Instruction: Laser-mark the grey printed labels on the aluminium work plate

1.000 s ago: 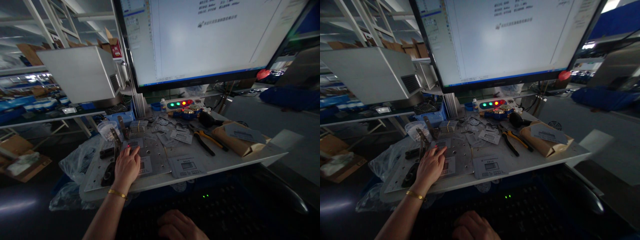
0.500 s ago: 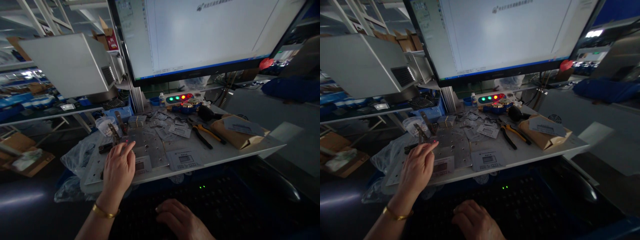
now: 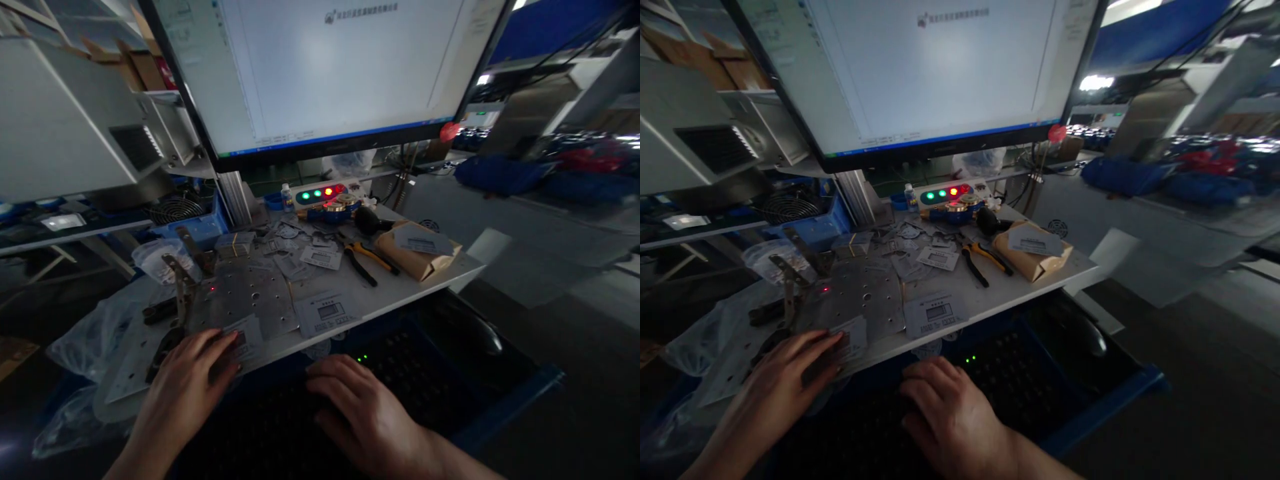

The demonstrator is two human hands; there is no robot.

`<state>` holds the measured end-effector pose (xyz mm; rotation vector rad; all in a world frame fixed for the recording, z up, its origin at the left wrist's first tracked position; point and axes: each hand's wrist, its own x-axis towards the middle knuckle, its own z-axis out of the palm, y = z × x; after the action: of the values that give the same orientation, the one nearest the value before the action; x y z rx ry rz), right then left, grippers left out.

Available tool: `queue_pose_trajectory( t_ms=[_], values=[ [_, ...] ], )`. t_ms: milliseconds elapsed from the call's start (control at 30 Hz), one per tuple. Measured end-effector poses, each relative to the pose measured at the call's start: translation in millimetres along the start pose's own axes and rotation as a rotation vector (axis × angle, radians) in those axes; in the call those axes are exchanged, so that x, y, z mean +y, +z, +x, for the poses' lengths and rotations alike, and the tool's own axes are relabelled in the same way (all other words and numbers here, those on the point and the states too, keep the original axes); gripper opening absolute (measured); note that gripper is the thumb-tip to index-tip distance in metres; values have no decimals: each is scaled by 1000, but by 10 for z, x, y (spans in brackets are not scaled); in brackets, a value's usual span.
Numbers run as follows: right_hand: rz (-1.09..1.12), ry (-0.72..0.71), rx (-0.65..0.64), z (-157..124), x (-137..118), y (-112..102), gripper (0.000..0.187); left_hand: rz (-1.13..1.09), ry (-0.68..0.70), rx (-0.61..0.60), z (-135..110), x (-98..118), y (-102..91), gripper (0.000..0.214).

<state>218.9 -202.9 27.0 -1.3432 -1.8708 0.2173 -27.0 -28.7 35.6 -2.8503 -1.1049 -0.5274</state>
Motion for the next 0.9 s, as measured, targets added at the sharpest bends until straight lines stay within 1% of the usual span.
queue_pose_trajectory(
  t_ms=[67,133,200,267,333,400,467,500,533,633,667,767,900],
  values=[
    [-104,33,74,90,174,-254,21,-22,26,29,15,-24,-7,42],
    [-260,80,126,238,405,-505,18,-44,46,42,44,-67,-5,43],
    [-442,198,84,446,652,-706,17,-55,56,21,83,-111,-3,42],
    [-518,268,29,689,883,-821,17,-61,61,-21,126,-136,-11,39],
    [-550,299,-40,920,1077,-848,20,-71,65,-55,164,-134,-30,37],
    [-577,308,-117,1099,1224,-816,29,-82,61,-75,188,-116,-49,38],
    [-601,298,-190,1208,1319,-761,39,-84,57,-87,194,-99,-63,41],
    [-610,288,-226,1239,1347,-734,40,-79,59,-86,191,-95,-68,42],
    [-619,278,-259,1259,1363,-711,37,-72,62,-77,187,-92,-73,44],
    [-646,263,-335,1278,1360,-670,17,-40,74,-43,184,-81,-98,50],
    [-655,263,-347,1279,1351,-668,15,-35,73,-26,191,-70,-112,51],
    [-680,275,-323,1277,1329,-709,17,-46,43,9,234,-8,-162,51],
    [-708,353,-193,1234,1335,-865,25,-44,25,50,259,58,-185,48]
  ],
)
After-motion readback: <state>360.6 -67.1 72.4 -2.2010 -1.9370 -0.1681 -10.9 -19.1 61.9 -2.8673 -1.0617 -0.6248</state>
